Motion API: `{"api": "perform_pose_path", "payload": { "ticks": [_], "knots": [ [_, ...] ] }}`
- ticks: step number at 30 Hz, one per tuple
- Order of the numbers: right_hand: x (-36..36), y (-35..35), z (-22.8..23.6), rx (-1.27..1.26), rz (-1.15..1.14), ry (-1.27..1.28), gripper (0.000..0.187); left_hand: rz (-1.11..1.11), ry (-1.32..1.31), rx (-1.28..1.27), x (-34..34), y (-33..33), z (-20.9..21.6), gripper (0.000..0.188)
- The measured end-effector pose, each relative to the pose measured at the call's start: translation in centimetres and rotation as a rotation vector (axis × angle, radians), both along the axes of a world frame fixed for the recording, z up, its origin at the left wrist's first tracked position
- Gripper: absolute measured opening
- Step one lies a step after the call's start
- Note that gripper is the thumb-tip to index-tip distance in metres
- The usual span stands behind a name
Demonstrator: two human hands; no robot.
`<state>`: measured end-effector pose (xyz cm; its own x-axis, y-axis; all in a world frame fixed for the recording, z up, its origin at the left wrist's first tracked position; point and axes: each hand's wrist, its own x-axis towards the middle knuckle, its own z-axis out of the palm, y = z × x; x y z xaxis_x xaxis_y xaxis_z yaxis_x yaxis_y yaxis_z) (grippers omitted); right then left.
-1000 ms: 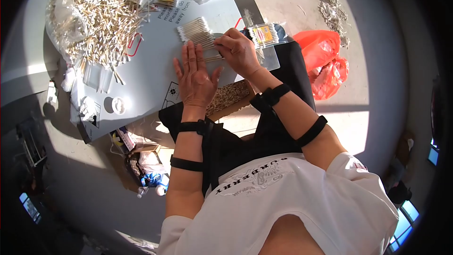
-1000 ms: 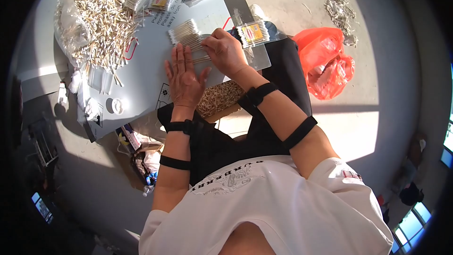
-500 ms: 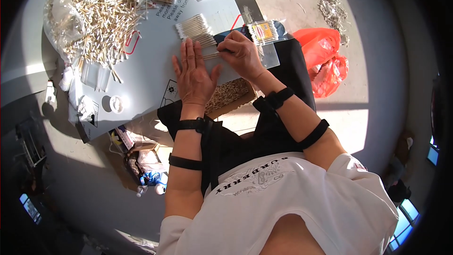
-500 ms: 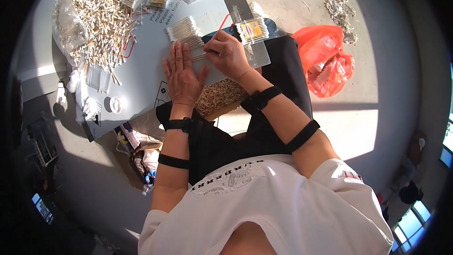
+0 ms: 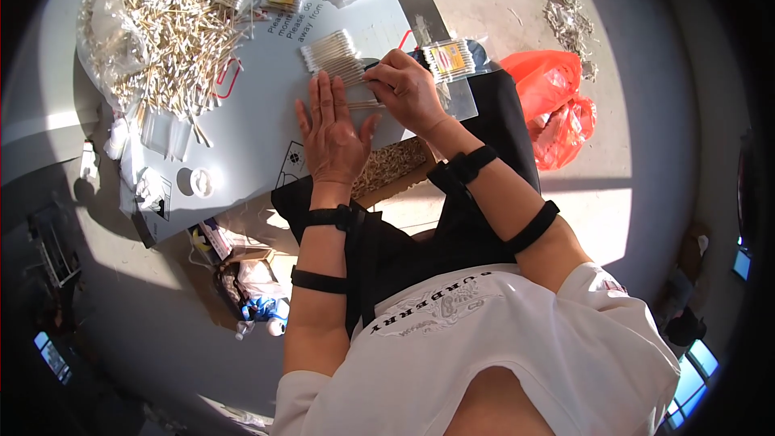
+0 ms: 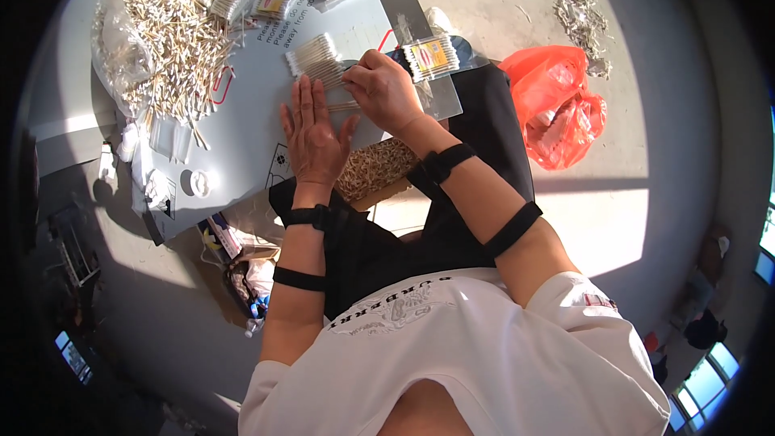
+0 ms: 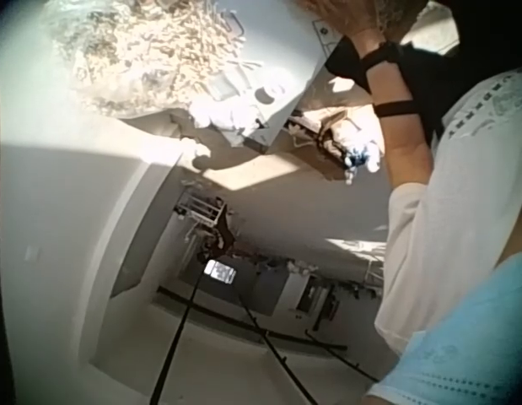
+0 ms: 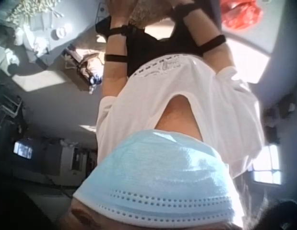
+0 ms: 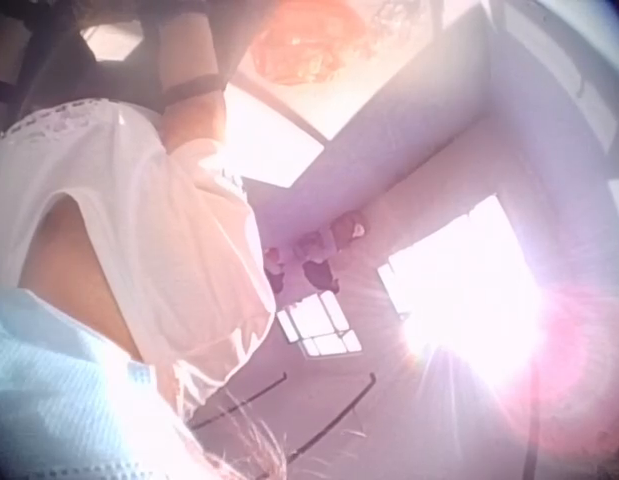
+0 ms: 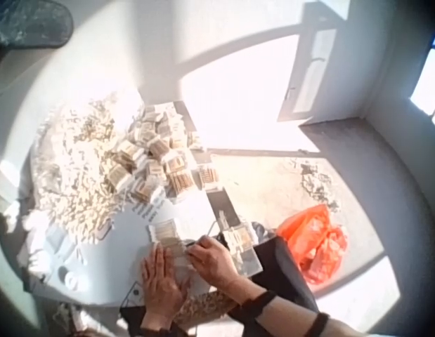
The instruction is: Packaging small wooden sticks into small plastic bags.
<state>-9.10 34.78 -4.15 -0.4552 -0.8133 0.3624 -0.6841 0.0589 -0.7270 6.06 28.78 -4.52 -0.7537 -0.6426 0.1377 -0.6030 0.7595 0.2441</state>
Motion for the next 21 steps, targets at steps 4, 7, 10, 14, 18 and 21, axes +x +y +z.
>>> {"api": "perform_pose_path", "payload": {
  "ticks": [4, 7, 10, 14, 18, 21],
  "knots": [
    [0.1, -0.4, -0.3, 0.024, -0.019, -0.006, 0.009, 0.004, 0.004, 0.006, 0.0, 0.0, 0.0, 0.079],
    [0.0, -0.2, -0.4, 0.020, 0.002, 0.091, 0.010, 0.001, 0.011, 0.001, 0.0, 0.0, 0.0, 0.078],
    [0.0, 0.1, -0.3, 0.018, 0.037, 0.138, 0.009, -0.002, 0.022, 0.006, 0.1, -0.1, -0.1, 0.078],
    [0.0, 0.0, -0.1, 0.027, 0.045, 0.105, 0.009, -0.003, 0.015, 0.001, 0.0, -0.1, -0.1, 0.078],
    [0.2, -0.6, -0.1, 0.022, -0.018, -0.048, 0.009, 0.005, 0.012, -0.001, 0.1, -0.1, -0.3, 0.079],
    [-0.4, -1.3, -0.2, 0.007, -0.040, -0.036, 0.009, 0.003, 0.008, 0.017, 0.0, 0.0, -0.1, 0.079]
  ]
}}
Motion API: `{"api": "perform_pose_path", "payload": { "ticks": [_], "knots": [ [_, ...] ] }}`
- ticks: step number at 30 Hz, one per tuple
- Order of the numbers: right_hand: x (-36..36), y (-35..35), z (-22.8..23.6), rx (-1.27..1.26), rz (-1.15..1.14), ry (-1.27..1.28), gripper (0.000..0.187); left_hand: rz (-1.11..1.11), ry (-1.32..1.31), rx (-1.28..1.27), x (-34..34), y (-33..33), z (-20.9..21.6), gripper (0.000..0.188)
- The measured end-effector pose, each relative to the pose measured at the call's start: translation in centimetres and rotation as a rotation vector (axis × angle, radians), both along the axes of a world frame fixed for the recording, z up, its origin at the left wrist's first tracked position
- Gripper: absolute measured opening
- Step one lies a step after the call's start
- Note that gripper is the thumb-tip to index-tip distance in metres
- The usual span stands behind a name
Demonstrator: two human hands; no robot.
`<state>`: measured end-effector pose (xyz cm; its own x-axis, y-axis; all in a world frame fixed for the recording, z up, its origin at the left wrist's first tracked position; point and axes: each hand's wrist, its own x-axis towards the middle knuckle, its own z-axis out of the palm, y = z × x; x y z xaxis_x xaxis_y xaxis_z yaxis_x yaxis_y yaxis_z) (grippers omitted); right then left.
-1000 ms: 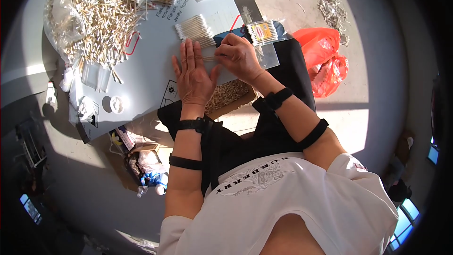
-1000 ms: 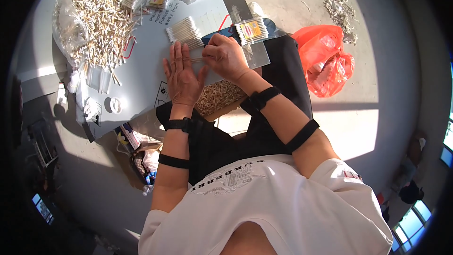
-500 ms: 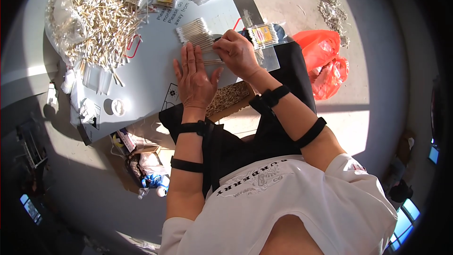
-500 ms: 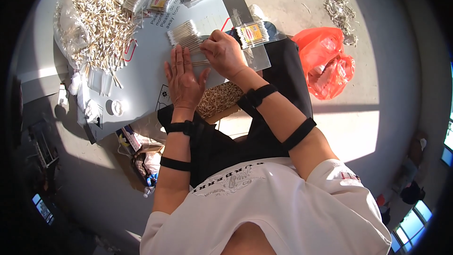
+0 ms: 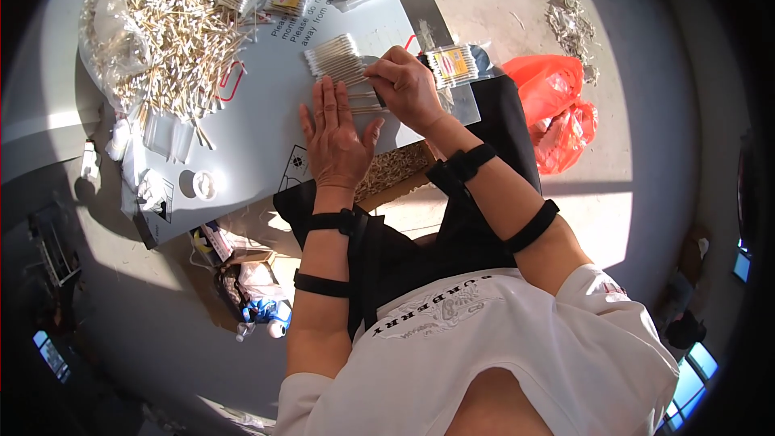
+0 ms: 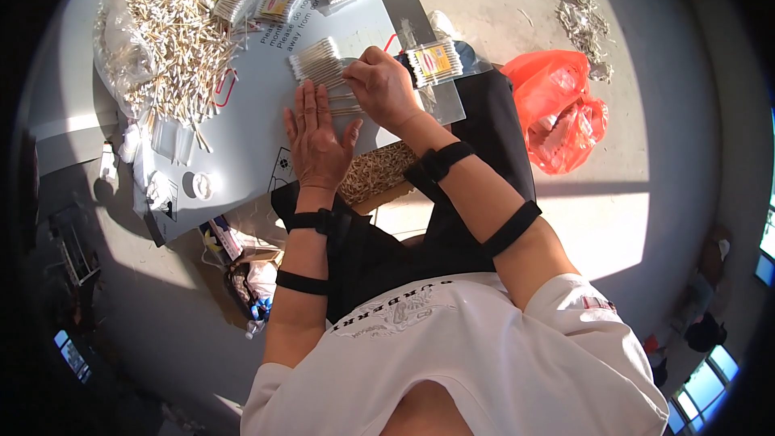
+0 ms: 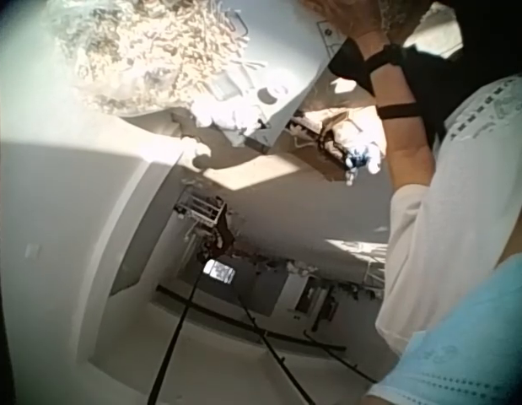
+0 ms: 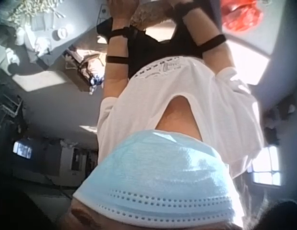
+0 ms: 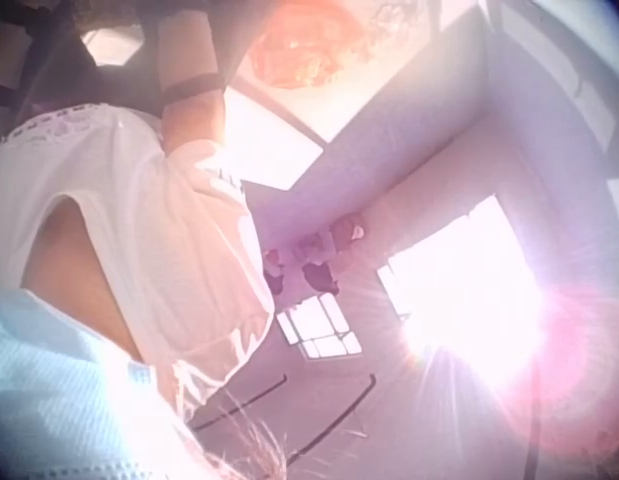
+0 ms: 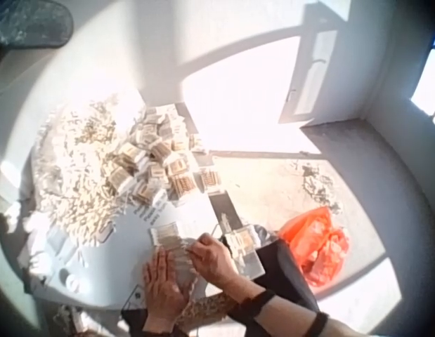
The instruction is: Packaging small wooden sticks into small plastic bags.
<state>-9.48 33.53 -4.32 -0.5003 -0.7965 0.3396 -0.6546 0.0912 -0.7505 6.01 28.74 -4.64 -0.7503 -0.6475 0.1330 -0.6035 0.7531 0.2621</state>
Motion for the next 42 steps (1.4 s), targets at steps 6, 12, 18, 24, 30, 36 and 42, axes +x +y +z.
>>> {"api": "perform_pose_path", "payload": {
  "ticks": [6, 12, 18, 24, 30, 36, 42],
  "knots": [
    [-0.3, -0.6, -0.1, 0.025, 0.009, 0.056, 0.008, 0.000, 0.011, 0.006, -0.1, 0.0, 0.0, 0.078],
    [0.0, -0.4, -0.3, 0.036, 0.045, 0.074, 0.005, 0.006, 0.001, 0.012, 0.1, -0.1, 0.0, 0.078],
    [-0.4, -1.5, 0.1, 0.009, 0.001, 0.013, 0.008, -0.004, 0.042, -0.039, 0.1, -0.1, -0.2, 0.075],
    [-0.8, -2.1, -0.1, 0.021, 0.036, 0.086, 0.008, -0.005, 0.039, -0.010, 0.1, 0.0, 0.0, 0.077],
    [-0.8, -2.2, -0.4, 0.024, 0.043, 0.117, 0.008, -0.004, 0.042, -0.015, 0.1, 0.0, 0.0, 0.077],
    [-0.7, -1.9, -0.3, 0.044, 0.069, 0.124, 0.007, -0.004, 0.052, -0.019, 0.1, -0.1, -0.1, 0.075],
    [-0.8, -2.2, 0.0, 0.043, 0.059, 0.033, 0.006, -0.001, 0.053, -0.022, 0.1, 0.0, 0.1, 0.075]
  ]
}}
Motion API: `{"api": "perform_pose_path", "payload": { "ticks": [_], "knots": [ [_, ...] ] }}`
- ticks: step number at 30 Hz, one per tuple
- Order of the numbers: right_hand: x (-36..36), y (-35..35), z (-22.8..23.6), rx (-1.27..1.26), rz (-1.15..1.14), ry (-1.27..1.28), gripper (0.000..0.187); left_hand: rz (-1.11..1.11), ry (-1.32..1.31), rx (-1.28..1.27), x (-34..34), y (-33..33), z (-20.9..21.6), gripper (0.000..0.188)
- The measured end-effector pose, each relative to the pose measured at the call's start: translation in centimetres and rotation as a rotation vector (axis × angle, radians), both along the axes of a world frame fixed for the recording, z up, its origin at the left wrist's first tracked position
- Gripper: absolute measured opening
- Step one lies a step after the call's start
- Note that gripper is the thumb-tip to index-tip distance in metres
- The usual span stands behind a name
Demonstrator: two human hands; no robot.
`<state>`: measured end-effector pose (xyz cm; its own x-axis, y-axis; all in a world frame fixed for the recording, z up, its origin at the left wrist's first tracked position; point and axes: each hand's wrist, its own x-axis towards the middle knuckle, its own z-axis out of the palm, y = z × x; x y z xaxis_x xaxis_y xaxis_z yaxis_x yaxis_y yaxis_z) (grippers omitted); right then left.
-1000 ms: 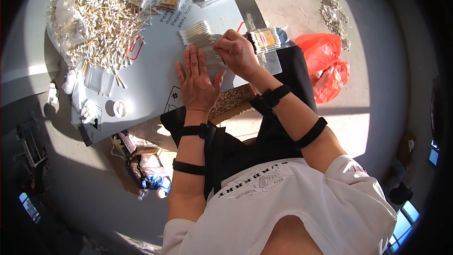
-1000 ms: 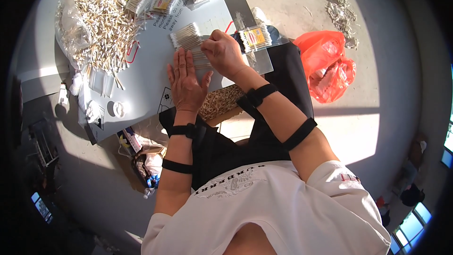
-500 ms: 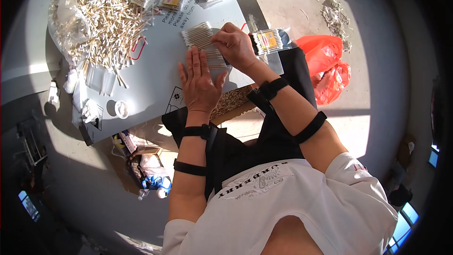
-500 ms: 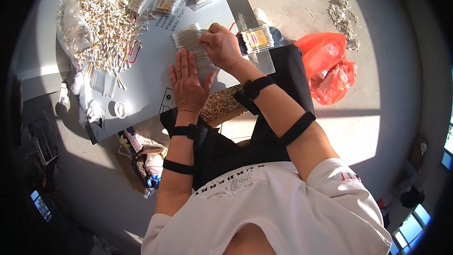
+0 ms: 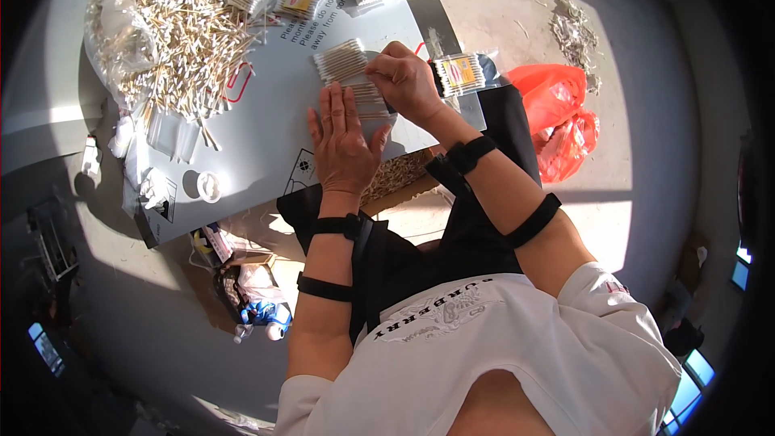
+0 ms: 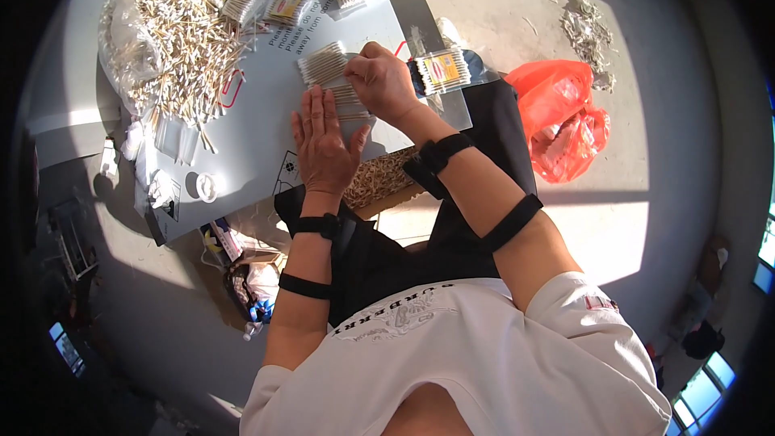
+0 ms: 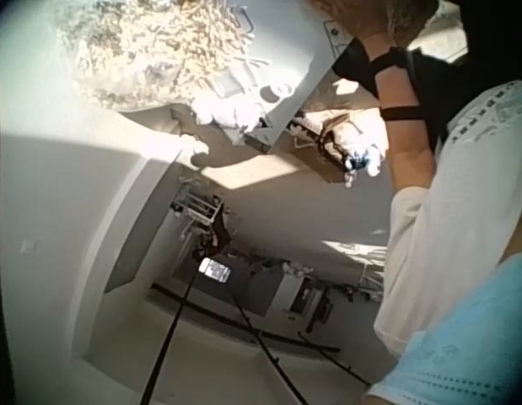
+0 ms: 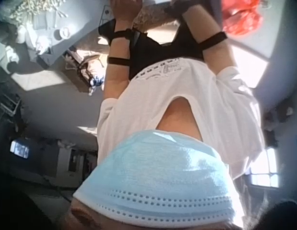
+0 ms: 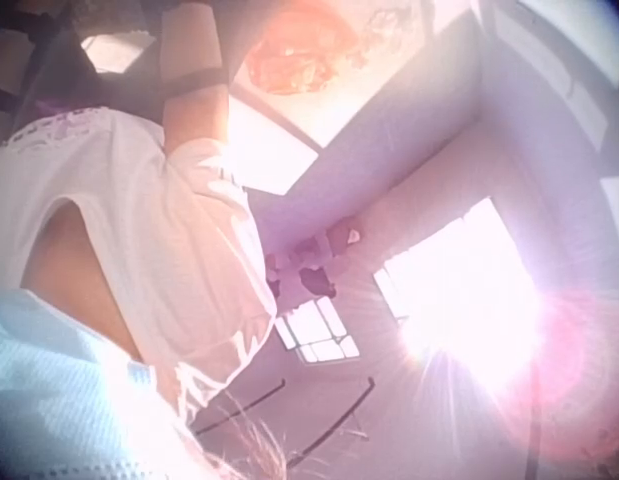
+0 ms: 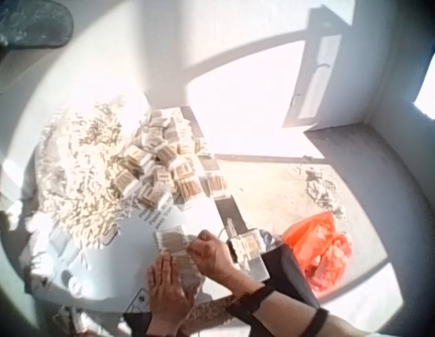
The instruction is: Packaging small wooden sticks into small plastic bags.
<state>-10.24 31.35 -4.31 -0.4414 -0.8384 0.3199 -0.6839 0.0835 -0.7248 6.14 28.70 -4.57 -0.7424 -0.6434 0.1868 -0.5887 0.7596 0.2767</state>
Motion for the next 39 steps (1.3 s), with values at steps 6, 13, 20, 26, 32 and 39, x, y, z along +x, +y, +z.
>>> {"api": "perform_pose_path", "payload": {
  "ticks": [6, 13, 20, 26, 32, 39],
  "knots": [
    [-0.5, -1.2, 0.2, -0.021, -0.011, 0.012, 0.006, 0.001, -0.002, -0.002, -0.1, 0.1, 0.1, 0.075],
    [-0.6, -1.4, -0.2, -0.011, 0.035, 0.103, 0.006, 0.003, -0.009, -0.005, -0.1, 0.1, 0.1, 0.076],
    [-0.5, -1.2, 0.0, 0.022, 0.111, 0.059, 0.004, 0.005, -0.033, 0.013, -0.1, 0.1, 0.2, 0.076],
    [-1.4, -2.3, 0.5, 0.122, 0.145, 0.073, 0.006, -0.004, -0.076, 0.030, -0.2, 0.0, 0.3, 0.077],
    [-1.6, -5.1, 1.0, 0.173, 0.084, 0.216, 0.011, 0.002, -0.088, 0.028, 0.0, 0.0, 0.3, 0.077],
    [-3.0, -7.5, 0.2, 0.025, 0.151, 0.212, 0.020, -0.010, -0.125, 0.012, -0.7, 0.3, 0.2, 0.076]
  ]
}}
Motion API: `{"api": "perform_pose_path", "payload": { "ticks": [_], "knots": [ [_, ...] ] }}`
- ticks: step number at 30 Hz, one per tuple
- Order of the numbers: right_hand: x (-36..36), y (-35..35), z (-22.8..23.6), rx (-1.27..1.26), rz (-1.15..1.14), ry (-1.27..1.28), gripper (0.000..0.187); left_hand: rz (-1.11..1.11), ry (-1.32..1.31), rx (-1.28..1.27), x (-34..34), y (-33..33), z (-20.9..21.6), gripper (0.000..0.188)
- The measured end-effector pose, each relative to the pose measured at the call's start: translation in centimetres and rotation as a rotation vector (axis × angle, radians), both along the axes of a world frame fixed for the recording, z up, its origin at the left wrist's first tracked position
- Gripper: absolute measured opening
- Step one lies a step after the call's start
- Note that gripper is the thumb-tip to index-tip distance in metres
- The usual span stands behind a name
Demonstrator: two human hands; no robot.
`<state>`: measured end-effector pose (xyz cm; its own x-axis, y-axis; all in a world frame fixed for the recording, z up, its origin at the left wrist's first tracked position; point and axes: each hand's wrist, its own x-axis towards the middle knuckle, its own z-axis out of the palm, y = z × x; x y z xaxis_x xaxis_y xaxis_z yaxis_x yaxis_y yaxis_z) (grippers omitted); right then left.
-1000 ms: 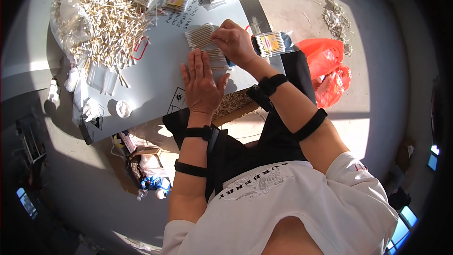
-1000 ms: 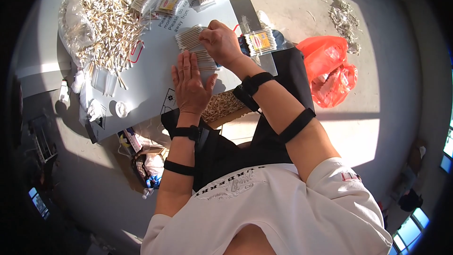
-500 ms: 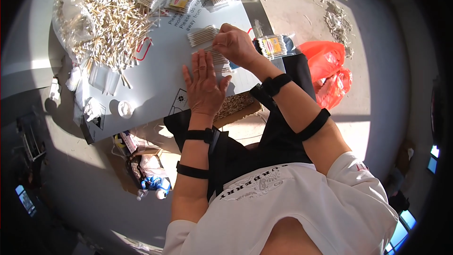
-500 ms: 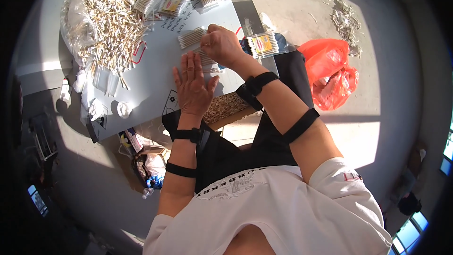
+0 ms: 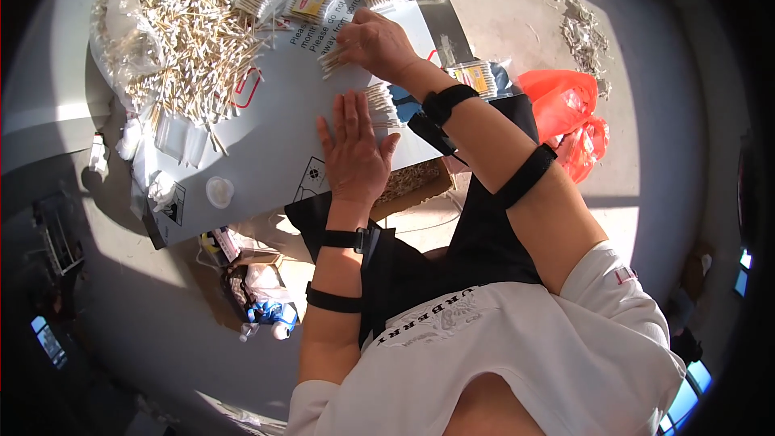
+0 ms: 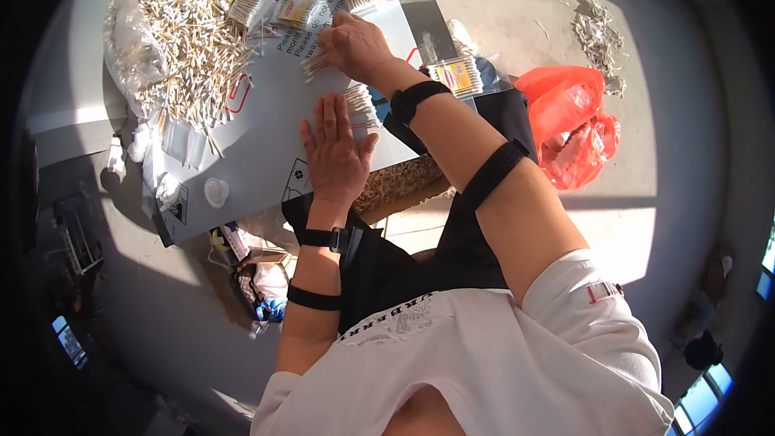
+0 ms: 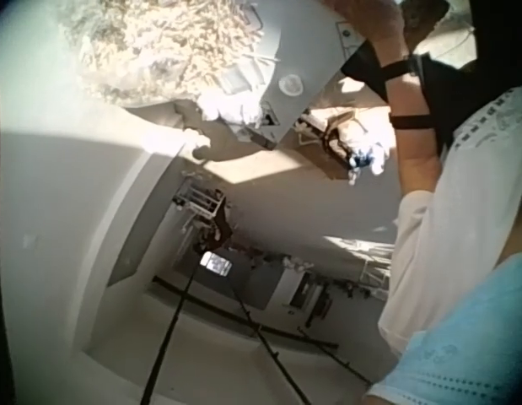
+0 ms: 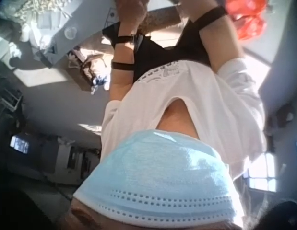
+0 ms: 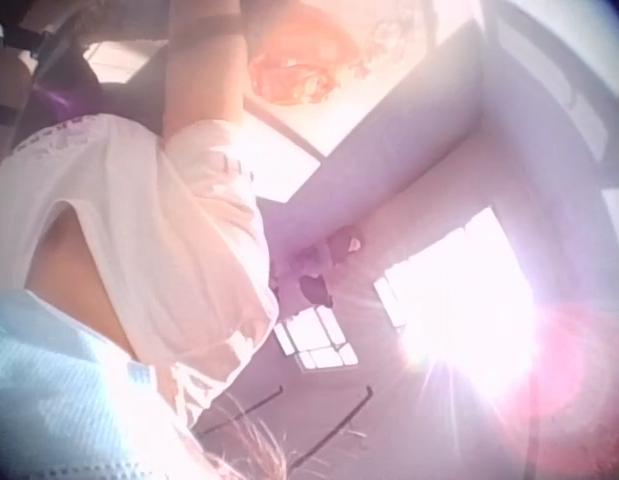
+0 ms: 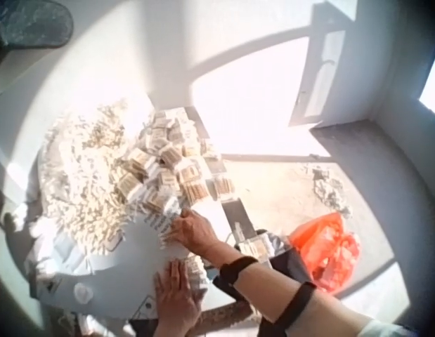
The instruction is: Packaging small wooden sticks into small plastic bags.
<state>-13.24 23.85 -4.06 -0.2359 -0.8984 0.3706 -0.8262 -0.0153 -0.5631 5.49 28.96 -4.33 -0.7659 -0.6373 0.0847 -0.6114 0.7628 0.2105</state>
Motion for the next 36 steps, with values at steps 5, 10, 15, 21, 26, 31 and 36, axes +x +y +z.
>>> {"api": "perform_pose_path", "payload": {
  "ticks": [5, 10, 15, 21, 26, 31, 36],
  "knots": [
    [1.3, 2.0, 0.7, -0.036, -0.117, -0.144, 0.020, 0.026, 0.019, 0.018, 0.1, -0.3, 0.1, 0.072],
    [4.5, 8.9, -0.8, -0.313, -0.237, -0.793, 0.024, 0.095, 0.474, 0.272, 0.0, -1.5, 0.3, 0.061],
    [7.3, 8.9, -1.5, -0.409, -0.295, -0.939, 0.029, 0.192, 0.916, 0.420, -1.8, -2.1, -0.3, 0.051],
    [6.0, 8.5, -2.2, -0.373, -0.281, -0.993, 0.032, 0.187, 0.955, 0.445, -4.7, -0.5, -0.9, 0.053],
    [3.5, 9.1, -2.3, -0.422, -0.298, -1.078, 0.032, 0.191, 1.002, 0.517, -6.9, 0.5, -1.1, 0.052],
    [0.8, 10.4, -1.6, -0.269, -0.213, -0.930, 0.032, 0.130, 0.989, 0.560, -5.9, -0.3, -1.1, 0.056],
    [-2.1, 13.0, 1.5, 0.185, -0.005, -0.033, 0.065, -0.093, 0.184, 0.017, -3.8, 0.0, 0.0, 0.072]
  ]
}}
